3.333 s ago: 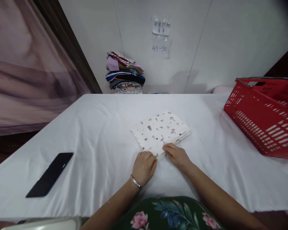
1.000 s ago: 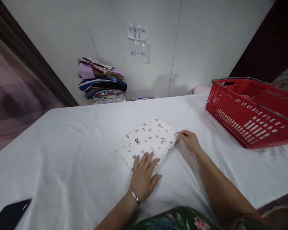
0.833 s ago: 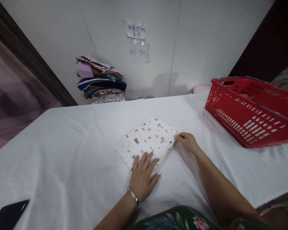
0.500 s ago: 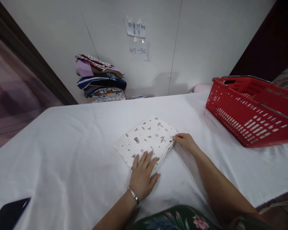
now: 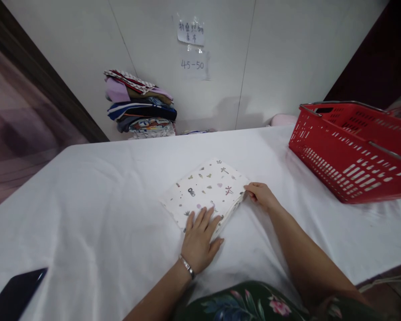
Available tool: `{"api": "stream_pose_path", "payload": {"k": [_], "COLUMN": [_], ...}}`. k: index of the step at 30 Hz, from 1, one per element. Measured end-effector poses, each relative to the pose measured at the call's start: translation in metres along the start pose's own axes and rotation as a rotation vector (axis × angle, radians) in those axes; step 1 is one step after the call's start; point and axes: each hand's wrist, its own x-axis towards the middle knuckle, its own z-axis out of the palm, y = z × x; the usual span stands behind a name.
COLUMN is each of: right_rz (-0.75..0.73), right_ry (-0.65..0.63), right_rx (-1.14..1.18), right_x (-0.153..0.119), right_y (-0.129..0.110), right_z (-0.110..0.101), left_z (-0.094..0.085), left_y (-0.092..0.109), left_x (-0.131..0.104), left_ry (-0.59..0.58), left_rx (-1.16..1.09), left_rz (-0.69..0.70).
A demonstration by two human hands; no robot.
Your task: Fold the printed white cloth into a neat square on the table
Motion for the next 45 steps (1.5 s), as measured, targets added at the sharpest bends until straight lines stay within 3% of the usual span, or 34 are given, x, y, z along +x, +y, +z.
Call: {"api": "stream_pose_path", "payload": {"k": [12, 20, 32, 45], "right_rz": [0.011, -0.023, -0.069, -0.19], "right_ry": [0.085, 0.06, 0.332, 0.239], "right_rx": [-0.274, -0.192, -0.141, -0.091], "right_x": [-0.005, -0.002, 0.012, 0.02], "right_y": [-0.004, -0.001, 0.007, 0.015], "right_z": [0.002, 0.001, -0.012, -0.006], "left_z": [-0.002, 0.0, 0.003, 0.004], "left_y": [-0.001, -0.003, -0.006, -0.007], "left_x": [0.0, -0.001, -0.003, -0.003], "left_ry": [0.001, -0.008, 0.022, 0.012], "left_rx": [-0.018, -0.032, -0.024, -0.008], "left_rz": [0.029, 0.074, 0.08, 0.087]}}
